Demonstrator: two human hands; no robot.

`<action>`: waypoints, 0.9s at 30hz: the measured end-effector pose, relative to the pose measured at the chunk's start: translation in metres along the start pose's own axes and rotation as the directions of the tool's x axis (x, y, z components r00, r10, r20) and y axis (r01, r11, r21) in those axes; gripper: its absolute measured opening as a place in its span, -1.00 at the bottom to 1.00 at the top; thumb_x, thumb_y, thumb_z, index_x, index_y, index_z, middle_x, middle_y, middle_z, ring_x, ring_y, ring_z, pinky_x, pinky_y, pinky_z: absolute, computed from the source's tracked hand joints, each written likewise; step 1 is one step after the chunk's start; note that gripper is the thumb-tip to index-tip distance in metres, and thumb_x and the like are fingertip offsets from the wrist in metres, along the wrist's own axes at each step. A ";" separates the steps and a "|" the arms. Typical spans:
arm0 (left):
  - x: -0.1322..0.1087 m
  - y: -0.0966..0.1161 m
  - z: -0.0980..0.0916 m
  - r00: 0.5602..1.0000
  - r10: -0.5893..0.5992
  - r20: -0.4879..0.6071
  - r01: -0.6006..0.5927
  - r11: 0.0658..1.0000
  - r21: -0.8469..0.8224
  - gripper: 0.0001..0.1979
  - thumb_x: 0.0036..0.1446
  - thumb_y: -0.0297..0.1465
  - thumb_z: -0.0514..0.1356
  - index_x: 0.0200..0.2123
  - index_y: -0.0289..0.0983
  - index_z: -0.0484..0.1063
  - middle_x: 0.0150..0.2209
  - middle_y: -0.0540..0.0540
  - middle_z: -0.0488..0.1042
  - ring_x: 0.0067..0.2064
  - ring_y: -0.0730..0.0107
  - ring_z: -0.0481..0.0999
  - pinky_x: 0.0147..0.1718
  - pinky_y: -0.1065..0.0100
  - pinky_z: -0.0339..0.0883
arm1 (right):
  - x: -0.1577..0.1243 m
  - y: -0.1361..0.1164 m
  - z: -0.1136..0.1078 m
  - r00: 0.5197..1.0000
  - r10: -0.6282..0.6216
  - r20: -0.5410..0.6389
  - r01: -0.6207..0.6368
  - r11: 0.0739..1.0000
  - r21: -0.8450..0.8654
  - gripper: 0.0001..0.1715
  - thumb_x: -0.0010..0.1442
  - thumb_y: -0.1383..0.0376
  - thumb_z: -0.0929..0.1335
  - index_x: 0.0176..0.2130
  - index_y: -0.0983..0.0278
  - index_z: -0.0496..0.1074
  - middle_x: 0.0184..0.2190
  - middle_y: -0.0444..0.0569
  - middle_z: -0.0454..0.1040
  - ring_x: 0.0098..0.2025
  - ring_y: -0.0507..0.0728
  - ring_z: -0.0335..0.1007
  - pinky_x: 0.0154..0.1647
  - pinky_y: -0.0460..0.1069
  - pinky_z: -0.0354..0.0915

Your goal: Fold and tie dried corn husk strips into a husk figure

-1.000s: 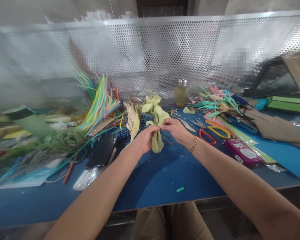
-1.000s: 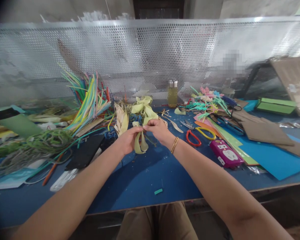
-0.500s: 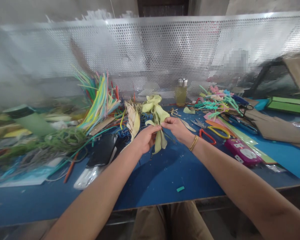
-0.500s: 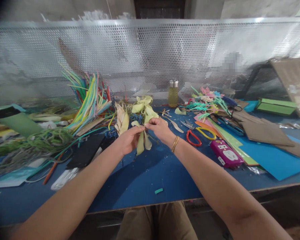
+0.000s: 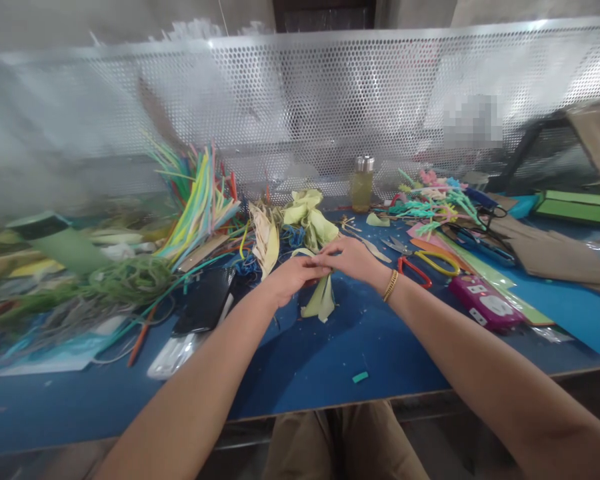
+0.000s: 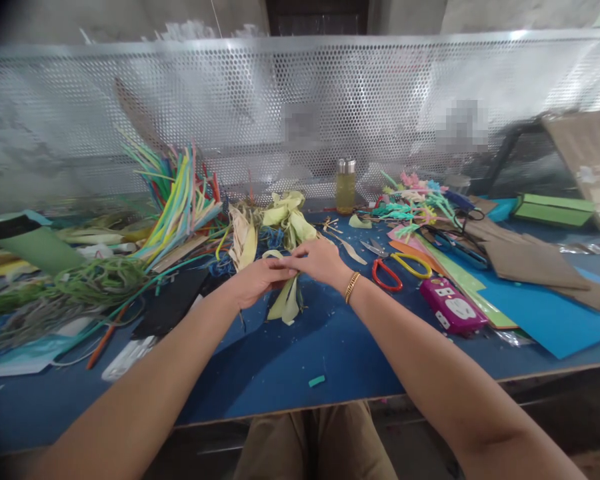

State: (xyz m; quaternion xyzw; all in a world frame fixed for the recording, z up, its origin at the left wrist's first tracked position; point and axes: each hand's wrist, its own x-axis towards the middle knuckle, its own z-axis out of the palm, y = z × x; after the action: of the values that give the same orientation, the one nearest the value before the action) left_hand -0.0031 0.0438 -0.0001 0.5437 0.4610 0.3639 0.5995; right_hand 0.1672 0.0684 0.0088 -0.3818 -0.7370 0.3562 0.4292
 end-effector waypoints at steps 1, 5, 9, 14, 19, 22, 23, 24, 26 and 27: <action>-0.001 0.001 0.000 1.000 -0.012 0.009 0.012 1.000 -0.001 -0.72 -0.24 -0.34 0.46 -0.40 -0.32 0.57 -0.40 -0.04 0.50 -0.38 0.49 0.38 -0.35 0.42 0.20 | -0.001 0.001 0.002 0.999 0.022 0.041 -0.022 1.000 -0.004 -0.80 -0.03 0.17 0.49 -0.58 0.20 0.54 -0.44 -0.06 0.54 -0.24 0.17 0.42 -0.17 0.04 0.23; -0.002 0.004 -0.001 0.998 -0.069 0.011 0.070 0.993 -0.098 -0.72 -0.24 -0.39 0.46 -0.39 -0.32 0.55 -0.43 -0.02 0.51 -0.41 0.49 0.41 -0.37 0.41 0.23 | 0.000 0.003 0.006 0.996 0.085 -0.021 -0.085 0.996 -0.019 -0.83 0.03 0.19 0.42 -0.48 0.23 0.55 -0.44 -0.09 0.56 -0.34 0.08 0.42 -0.28 -0.03 0.27; -0.002 0.007 0.002 0.991 -0.133 0.027 0.135 0.947 -0.293 -0.84 -0.11 -0.41 0.38 -0.42 -0.32 0.49 -0.52 -0.03 0.48 -0.52 0.43 0.42 -0.47 0.36 0.29 | 0.003 0.003 0.008 0.983 0.135 -0.121 -0.116 0.982 0.151 -0.72 0.01 0.11 0.41 -0.47 0.29 0.49 -0.52 -0.13 0.47 -0.45 0.00 0.29 -0.37 -0.07 0.21; -0.003 0.011 0.004 0.988 -0.129 0.084 0.152 0.900 -0.409 -0.95 -0.04 -0.52 0.27 -0.44 -0.32 0.45 -0.59 0.00 0.44 -0.59 0.47 0.38 -0.53 0.40 0.28 | 0.003 0.000 0.006 0.982 0.159 -0.099 -0.138 0.972 0.191 -0.65 -0.02 0.05 0.43 -0.47 0.31 0.46 -0.52 -0.13 0.42 -0.47 -0.02 0.20 -0.39 -0.07 0.17; 0.000 0.009 0.002 0.982 -0.152 0.110 0.185 0.883 -0.432 -0.98 -0.02 -0.51 0.23 -0.45 -0.32 0.43 -0.62 0.01 0.39 -0.62 0.50 0.33 -0.60 0.43 0.20 | 0.001 -0.002 0.005 0.990 0.135 0.044 -0.141 0.973 0.183 -0.69 -0.04 0.09 0.44 -0.47 0.30 0.44 -0.52 -0.15 0.39 -0.45 -0.02 0.20 -0.36 -0.07 0.17; 0.003 0.006 0.002 0.987 -0.153 0.057 0.163 0.882 -0.441 -0.97 -0.02 -0.50 0.22 -0.46 -0.31 0.40 -0.62 0.03 0.37 -0.64 0.52 0.28 -0.61 0.43 0.15 | 0.001 0.000 0.006 0.992 0.128 -0.011 -0.126 0.983 0.130 -0.68 0.00 0.08 0.41 -0.50 0.28 0.37 -0.56 -0.19 0.31 -0.48 -0.03 0.13 -0.41 -0.08 0.13; 0.004 0.005 0.002 0.988 -0.149 0.042 0.152 0.886 -0.438 -0.97 -0.03 -0.50 0.22 -0.47 -0.30 0.40 -0.61 0.03 0.37 -0.64 0.53 0.27 -0.61 0.43 0.14 | 0.002 0.001 0.007 0.992 0.123 -0.030 -0.119 0.988 0.099 -0.68 0.01 0.08 0.40 -0.50 0.28 0.35 -0.57 -0.19 0.29 -0.49 -0.03 0.11 -0.42 -0.08 0.12; 0.004 0.004 0.002 0.989 -0.144 0.033 0.144 0.890 -0.432 -0.96 -0.04 -0.50 0.21 -0.48 -0.30 0.39 -0.61 0.04 0.37 -0.64 0.53 0.26 -0.61 0.42 0.14 | 0.002 0.002 0.008 0.992 0.114 -0.045 -0.111 0.992 0.065 -0.68 0.03 0.08 0.39 -0.51 0.27 0.34 -0.57 -0.19 0.28 -0.49 -0.03 0.11 -0.43 -0.08 0.11; 0.005 0.003 0.003 0.990 -0.137 0.033 0.138 0.897 -0.421 -0.96 -0.06 -0.50 0.21 -0.49 -0.29 0.37 -0.59 0.04 0.37 -0.63 0.53 0.27 -0.60 0.42 0.13 | 0.003 0.004 0.010 0.993 0.100 -0.068 -0.100 0.995 -0.001 -0.69 0.06 0.09 0.37 -0.52 0.26 0.33 -0.57 -0.19 0.28 -0.49 -0.02 0.11 -0.43 -0.08 0.10; 0.005 0.003 0.003 0.990 -0.137 0.036 0.140 0.899 -0.416 -0.95 -0.06 -0.49 0.21 -0.49 -0.28 0.37 -0.59 0.03 0.37 -0.63 0.53 0.27 -0.60 0.42 0.13 | 0.003 0.005 0.011 0.992 0.097 -0.076 -0.100 0.995 -0.030 -0.69 0.07 0.10 0.36 -0.52 0.26 0.33 -0.57 -0.18 0.28 -0.49 -0.02 0.11 -0.44 -0.08 0.10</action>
State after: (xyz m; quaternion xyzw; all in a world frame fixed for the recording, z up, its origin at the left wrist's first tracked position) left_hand 0.0016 0.0477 0.0022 0.3700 0.4083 0.4088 0.7275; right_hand 0.1574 0.0708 0.0012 -0.4379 -0.7065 0.3501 0.4319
